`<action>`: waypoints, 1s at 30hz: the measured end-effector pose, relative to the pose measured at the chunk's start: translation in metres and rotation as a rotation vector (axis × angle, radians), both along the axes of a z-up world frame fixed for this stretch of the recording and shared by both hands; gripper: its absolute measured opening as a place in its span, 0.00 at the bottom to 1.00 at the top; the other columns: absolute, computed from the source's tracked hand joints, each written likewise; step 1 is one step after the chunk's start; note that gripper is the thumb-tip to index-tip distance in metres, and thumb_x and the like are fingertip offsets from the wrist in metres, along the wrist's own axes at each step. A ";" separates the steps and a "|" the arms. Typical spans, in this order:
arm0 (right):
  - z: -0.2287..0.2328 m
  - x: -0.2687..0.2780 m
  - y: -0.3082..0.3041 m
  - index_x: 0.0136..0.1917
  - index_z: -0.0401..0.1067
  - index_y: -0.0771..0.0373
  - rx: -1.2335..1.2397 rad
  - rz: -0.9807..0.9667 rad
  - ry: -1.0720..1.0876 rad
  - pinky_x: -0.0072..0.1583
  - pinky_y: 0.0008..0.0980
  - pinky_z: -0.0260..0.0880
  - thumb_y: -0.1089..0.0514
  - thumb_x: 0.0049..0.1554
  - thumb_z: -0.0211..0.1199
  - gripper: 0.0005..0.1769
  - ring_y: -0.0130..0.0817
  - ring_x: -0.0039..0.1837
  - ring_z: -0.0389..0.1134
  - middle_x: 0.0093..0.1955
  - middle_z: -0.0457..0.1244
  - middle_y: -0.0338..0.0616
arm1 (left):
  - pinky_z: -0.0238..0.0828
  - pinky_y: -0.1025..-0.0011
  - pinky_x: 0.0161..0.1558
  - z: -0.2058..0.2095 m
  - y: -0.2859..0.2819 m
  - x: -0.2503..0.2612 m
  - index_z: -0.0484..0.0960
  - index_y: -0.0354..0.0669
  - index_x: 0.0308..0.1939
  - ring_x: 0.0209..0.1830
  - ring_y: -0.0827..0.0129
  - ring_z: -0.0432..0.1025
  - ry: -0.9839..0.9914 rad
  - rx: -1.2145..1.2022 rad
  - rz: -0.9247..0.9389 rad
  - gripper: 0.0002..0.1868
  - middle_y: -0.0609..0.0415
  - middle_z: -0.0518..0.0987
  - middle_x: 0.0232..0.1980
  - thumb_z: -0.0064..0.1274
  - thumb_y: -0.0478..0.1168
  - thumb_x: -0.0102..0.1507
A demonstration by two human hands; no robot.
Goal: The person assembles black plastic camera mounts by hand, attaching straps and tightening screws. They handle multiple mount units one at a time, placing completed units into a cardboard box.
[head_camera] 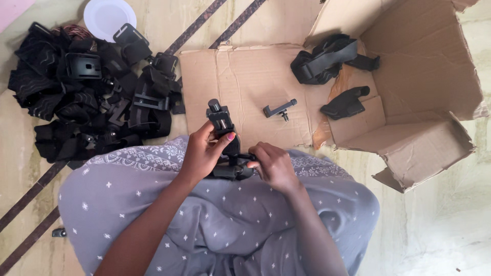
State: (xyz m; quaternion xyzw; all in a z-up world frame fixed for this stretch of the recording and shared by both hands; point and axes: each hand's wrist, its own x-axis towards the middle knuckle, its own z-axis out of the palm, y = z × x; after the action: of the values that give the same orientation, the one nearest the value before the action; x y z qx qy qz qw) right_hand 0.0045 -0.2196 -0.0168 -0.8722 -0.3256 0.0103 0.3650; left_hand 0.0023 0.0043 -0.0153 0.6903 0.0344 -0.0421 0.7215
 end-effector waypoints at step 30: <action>-0.117 -0.005 0.008 0.57 0.71 0.65 0.100 -0.212 0.480 0.54 0.37 0.65 0.57 0.64 0.53 0.13 0.37 0.53 0.66 0.52 0.66 0.49 | 0.74 0.60 0.40 -0.005 -0.019 -0.017 0.79 0.38 0.53 0.39 0.54 0.76 -0.667 0.709 -0.152 0.20 0.50 0.79 0.42 0.64 0.35 0.58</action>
State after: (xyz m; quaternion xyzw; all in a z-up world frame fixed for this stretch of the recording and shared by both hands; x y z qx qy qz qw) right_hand -0.0008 -0.2114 -0.1339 -0.8548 -0.1364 0.1626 0.4735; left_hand -0.0150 -0.0146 -0.0200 0.8697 -0.2369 0.1431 0.4087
